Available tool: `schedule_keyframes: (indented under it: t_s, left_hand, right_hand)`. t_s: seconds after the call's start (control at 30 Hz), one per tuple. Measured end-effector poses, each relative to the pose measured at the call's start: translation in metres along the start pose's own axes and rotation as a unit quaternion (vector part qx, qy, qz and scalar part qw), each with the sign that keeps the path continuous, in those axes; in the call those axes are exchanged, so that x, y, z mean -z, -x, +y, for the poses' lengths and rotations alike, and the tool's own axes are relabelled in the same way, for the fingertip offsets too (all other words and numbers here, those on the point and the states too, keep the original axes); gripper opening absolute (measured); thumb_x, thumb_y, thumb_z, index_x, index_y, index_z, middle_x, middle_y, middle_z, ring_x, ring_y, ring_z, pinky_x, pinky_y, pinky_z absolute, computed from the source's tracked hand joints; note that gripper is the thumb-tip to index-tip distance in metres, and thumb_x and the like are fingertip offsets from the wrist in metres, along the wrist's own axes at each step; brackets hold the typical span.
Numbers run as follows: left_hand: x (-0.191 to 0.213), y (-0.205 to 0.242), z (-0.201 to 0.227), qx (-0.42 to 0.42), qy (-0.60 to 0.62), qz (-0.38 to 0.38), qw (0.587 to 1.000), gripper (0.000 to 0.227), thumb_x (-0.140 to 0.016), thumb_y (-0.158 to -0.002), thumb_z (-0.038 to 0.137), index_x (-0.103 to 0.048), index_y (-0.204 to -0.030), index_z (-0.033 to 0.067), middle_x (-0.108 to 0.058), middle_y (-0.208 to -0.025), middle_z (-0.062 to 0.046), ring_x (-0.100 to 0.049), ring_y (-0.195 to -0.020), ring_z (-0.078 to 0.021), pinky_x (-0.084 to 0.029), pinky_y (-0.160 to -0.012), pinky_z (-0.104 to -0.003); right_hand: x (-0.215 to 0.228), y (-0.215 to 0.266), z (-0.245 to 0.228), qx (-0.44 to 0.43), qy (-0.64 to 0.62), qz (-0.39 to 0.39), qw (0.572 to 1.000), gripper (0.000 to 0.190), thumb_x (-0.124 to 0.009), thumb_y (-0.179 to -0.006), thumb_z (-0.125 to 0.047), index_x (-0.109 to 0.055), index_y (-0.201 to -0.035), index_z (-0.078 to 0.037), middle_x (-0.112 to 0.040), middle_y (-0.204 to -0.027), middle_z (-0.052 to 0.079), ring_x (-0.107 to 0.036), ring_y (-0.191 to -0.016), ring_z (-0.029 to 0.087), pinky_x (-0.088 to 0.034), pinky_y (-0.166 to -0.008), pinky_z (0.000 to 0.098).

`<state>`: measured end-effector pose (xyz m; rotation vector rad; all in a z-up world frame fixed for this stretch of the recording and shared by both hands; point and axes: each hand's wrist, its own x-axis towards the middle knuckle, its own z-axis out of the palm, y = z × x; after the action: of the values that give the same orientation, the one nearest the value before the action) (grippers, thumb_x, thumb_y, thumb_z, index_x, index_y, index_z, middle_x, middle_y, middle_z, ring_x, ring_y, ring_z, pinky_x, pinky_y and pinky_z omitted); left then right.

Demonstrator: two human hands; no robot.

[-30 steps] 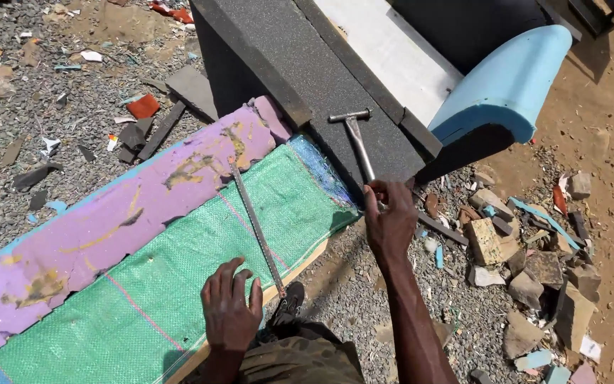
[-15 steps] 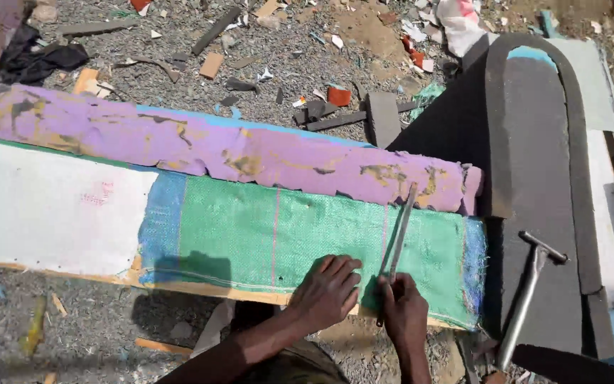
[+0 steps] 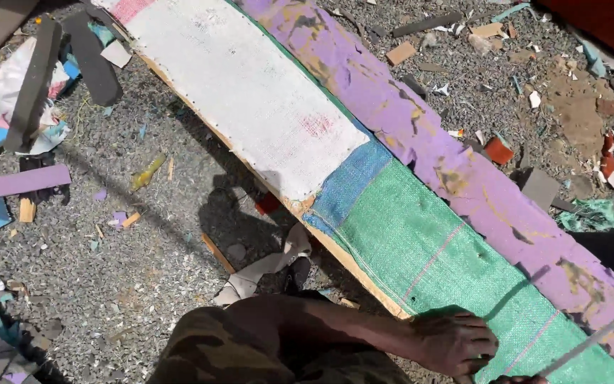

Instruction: Removing staples and fasteners from furniture frames and fabric using a hammer and prying tool.

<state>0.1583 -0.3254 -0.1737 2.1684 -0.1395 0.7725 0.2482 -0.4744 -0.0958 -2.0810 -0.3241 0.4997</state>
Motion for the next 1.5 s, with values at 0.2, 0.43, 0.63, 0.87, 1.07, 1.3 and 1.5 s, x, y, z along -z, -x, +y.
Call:
schedule_keyframes:
  t_s: [0.2, 0.43, 0.63, 0.87, 1.07, 1.3, 1.5]
  left_hand:
    - [0.106, -0.009, -0.004, 0.077, 0.125, 0.166, 0.975, 0.018, -0.054, -0.109, 0.029, -0.061, -0.114, 0.0140, -0.067, -0.110, -0.003, -0.063, -0.103, -0.0301, -0.043, -0.105, -0.046]
    - [0.224, 0.018, -0.041, 0.150, -0.130, 0.249, 0.948, 0.014, -0.056, -0.107, 0.017, -0.063, -0.112, 0.0060, -0.066, -0.115, -0.011, -0.060, -0.107, -0.0306, -0.046, -0.095, -0.045]
    - [0.231, 0.012, -0.041, 0.165, -0.266, 0.144, 0.939, 0.015, -0.065, -0.102, 0.021, -0.065, -0.108, 0.0067, -0.063, -0.119, -0.008, -0.057, -0.113, -0.0292, -0.043, -0.101, -0.046]
    - [0.229, 0.011, -0.036, 0.179, -0.269, 0.135, 0.937, 0.006, -0.064, -0.102, 0.017, -0.065, -0.104, 0.0120, -0.064, -0.118, -0.005, -0.057, -0.115, -0.0284, -0.042, -0.103, -0.046]
    - [0.227, 0.014, -0.035, 0.187, -0.288, 0.107, 0.933, 0.008, -0.066, -0.102, 0.018, -0.063, -0.108, 0.0143, -0.064, -0.123, -0.005, -0.057, -0.118, -0.0294, -0.040, -0.104, -0.045]
    - [0.228, 0.013, -0.035, 0.194, -0.294, 0.083, 0.932, 0.009, -0.071, -0.099, 0.017, -0.065, -0.103, 0.0117, -0.067, -0.124, -0.006, -0.058, -0.122, -0.0289, -0.040, -0.108, -0.044]
    - [0.227, 0.014, -0.040, 0.207, -0.294, 0.056, 0.931, 0.010, -0.070, -0.097, 0.018, -0.065, -0.104, 0.0129, -0.066, -0.130, -0.005, -0.055, -0.128, -0.0313, -0.038, -0.112, -0.047]
  right_hand:
    - [-0.057, 0.035, 0.024, 0.063, -0.085, -0.007, 0.994, 0.056, -0.039, -0.127, -0.043, -0.061, -0.114, 0.006, -0.067, -0.094, 0.020, -0.064, -0.073, 0.030, -0.051, -0.065, 0.0388]
    - [-0.083, 0.078, -0.054, -0.129, -0.103, -0.051, 0.985, 0.024, -0.063, -0.100, -0.016, -0.075, -0.095, 0.004, -0.078, -0.086, 0.021, -0.073, -0.085, 0.033, -0.061, -0.086, 0.0478]
    - [-0.092, 0.076, -0.083, -0.156, -0.115, -0.112, 0.975, 0.026, -0.063, -0.098, -0.022, -0.077, -0.096, -0.001, -0.080, -0.080, 0.016, -0.073, -0.079, 0.028, -0.055, -0.073, 0.0413]
    - [-0.083, 0.082, -0.085, -0.176, -0.198, -0.091, 0.960, 0.020, -0.068, -0.094, -0.012, -0.078, -0.099, 0.005, -0.078, -0.078, 0.020, -0.074, -0.070, 0.031, -0.061, -0.066, 0.0433]
    - [-0.077, 0.090, -0.085, -0.201, -0.200, -0.079, 0.956, 0.015, -0.072, -0.093, -0.013, -0.079, -0.097, -0.001, -0.083, -0.083, 0.016, -0.078, -0.078, 0.026, -0.061, -0.064, 0.0371]
    - [-0.081, 0.107, -0.056, -0.166, -0.233, -0.050, 0.957, 0.012, -0.068, -0.097, -0.012, -0.075, -0.101, -0.005, -0.082, -0.086, 0.013, -0.078, -0.071, 0.022, -0.066, -0.067, 0.0328]
    - [-0.080, 0.125, -0.048, -0.175, -0.183, 0.004, 0.968, 0.020, -0.072, -0.093, -0.020, -0.079, -0.105, -0.005, -0.082, -0.075, 0.008, -0.076, -0.058, 0.015, -0.065, -0.058, 0.0268]
